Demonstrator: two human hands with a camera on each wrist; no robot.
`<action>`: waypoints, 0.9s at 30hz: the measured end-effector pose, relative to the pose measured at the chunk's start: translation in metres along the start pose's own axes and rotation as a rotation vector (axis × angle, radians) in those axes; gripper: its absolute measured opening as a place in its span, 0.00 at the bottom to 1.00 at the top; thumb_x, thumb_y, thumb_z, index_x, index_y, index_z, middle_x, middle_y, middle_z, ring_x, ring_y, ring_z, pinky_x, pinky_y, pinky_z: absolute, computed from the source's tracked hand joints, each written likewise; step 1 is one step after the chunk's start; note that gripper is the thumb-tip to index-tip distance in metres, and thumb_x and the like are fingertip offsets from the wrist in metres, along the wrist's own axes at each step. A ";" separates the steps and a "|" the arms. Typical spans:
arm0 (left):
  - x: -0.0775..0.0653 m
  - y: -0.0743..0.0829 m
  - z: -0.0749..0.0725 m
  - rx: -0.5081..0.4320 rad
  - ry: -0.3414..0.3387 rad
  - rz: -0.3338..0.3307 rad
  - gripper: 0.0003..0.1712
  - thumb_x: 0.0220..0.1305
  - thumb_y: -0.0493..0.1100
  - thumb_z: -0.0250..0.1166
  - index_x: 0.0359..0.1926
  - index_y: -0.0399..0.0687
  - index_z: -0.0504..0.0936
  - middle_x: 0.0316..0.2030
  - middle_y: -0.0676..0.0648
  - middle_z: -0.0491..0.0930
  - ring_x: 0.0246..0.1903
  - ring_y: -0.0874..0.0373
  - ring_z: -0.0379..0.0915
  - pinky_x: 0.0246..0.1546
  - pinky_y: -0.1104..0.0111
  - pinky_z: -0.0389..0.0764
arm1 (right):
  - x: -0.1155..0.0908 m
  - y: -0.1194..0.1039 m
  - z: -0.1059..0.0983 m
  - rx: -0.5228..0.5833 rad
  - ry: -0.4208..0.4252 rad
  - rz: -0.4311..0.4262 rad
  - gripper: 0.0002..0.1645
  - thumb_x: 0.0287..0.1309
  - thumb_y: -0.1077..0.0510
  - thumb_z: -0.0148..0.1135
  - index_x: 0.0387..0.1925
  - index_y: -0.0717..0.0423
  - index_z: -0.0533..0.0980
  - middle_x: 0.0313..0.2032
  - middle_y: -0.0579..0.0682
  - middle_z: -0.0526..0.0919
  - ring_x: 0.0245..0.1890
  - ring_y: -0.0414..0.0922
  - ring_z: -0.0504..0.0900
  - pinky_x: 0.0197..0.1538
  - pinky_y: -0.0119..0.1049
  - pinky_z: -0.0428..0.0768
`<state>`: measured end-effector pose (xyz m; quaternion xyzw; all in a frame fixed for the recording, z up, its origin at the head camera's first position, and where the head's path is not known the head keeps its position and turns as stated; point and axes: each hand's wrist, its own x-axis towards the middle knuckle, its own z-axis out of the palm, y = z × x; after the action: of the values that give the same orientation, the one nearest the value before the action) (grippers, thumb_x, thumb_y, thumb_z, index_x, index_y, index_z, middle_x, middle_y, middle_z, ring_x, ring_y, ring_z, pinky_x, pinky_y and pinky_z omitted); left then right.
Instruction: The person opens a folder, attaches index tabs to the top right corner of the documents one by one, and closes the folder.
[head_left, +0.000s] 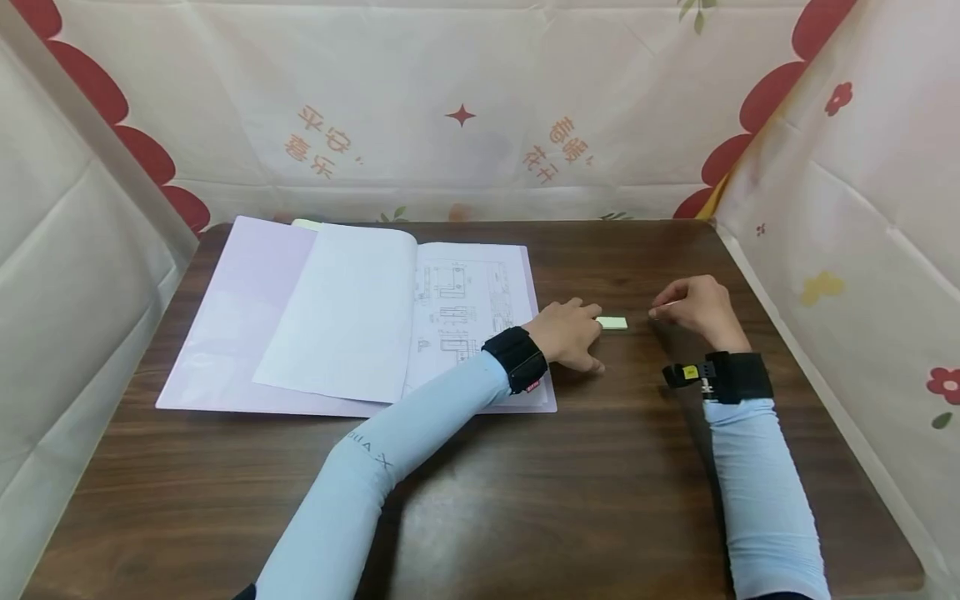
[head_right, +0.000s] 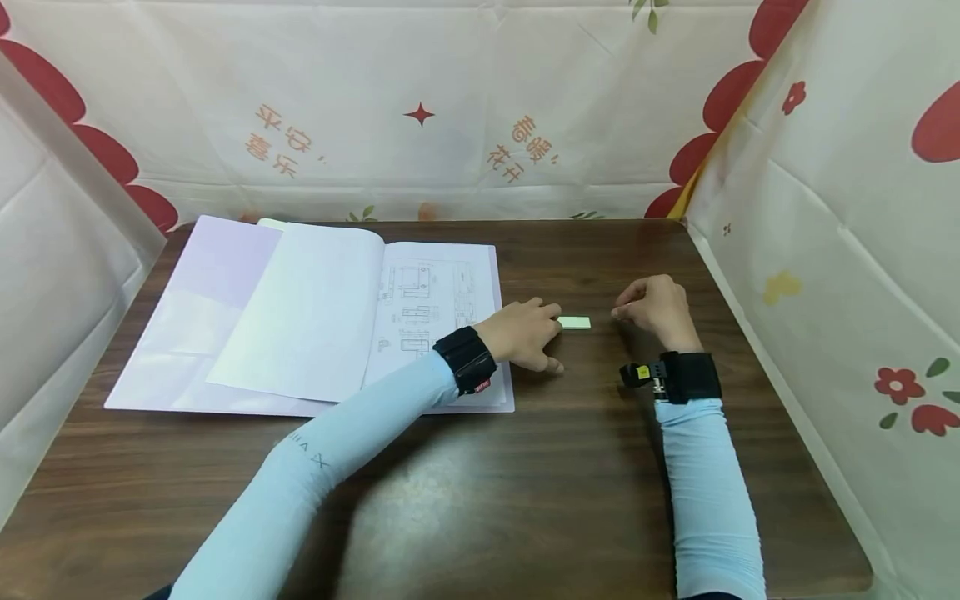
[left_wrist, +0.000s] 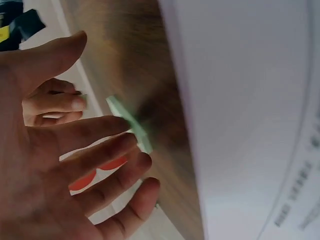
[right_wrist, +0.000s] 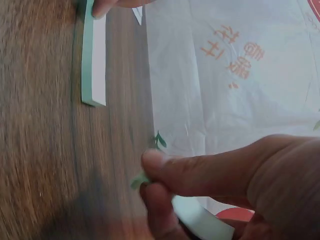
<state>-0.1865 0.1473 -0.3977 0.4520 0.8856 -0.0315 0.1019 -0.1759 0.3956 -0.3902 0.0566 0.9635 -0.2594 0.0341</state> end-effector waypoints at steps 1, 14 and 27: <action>-0.002 -0.001 0.000 -0.004 0.002 -0.003 0.33 0.67 0.72 0.60 0.60 0.56 0.83 0.70 0.52 0.71 0.63 0.55 0.68 0.62 0.62 0.77 | 0.001 -0.003 0.002 0.000 -0.007 -0.004 0.12 0.65 0.57 0.70 0.40 0.66 0.85 0.38 0.65 0.87 0.36 0.54 0.82 0.34 0.38 0.75; -0.102 -0.038 0.024 -0.069 0.091 -0.111 0.40 0.66 0.69 0.64 0.72 0.57 0.73 0.67 0.45 0.73 0.63 0.47 0.69 0.63 0.47 0.74 | 0.005 -0.039 0.037 0.055 0.136 -0.184 0.10 0.67 0.59 0.66 0.45 0.61 0.83 0.48 0.65 0.86 0.31 0.53 0.76 0.34 0.40 0.70; -0.147 -0.064 0.046 -0.127 0.136 -0.219 0.38 0.65 0.65 0.66 0.71 0.57 0.75 0.65 0.43 0.74 0.63 0.42 0.69 0.58 0.44 0.74 | 0.084 -0.102 0.076 0.288 -0.078 -0.107 0.11 0.69 0.59 0.65 0.48 0.57 0.86 0.52 0.57 0.85 0.48 0.52 0.84 0.51 0.44 0.80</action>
<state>-0.1474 -0.0144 -0.4146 0.3462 0.9348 0.0444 0.0660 -0.2693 0.2773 -0.4132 -0.0006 0.9159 -0.3983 0.0492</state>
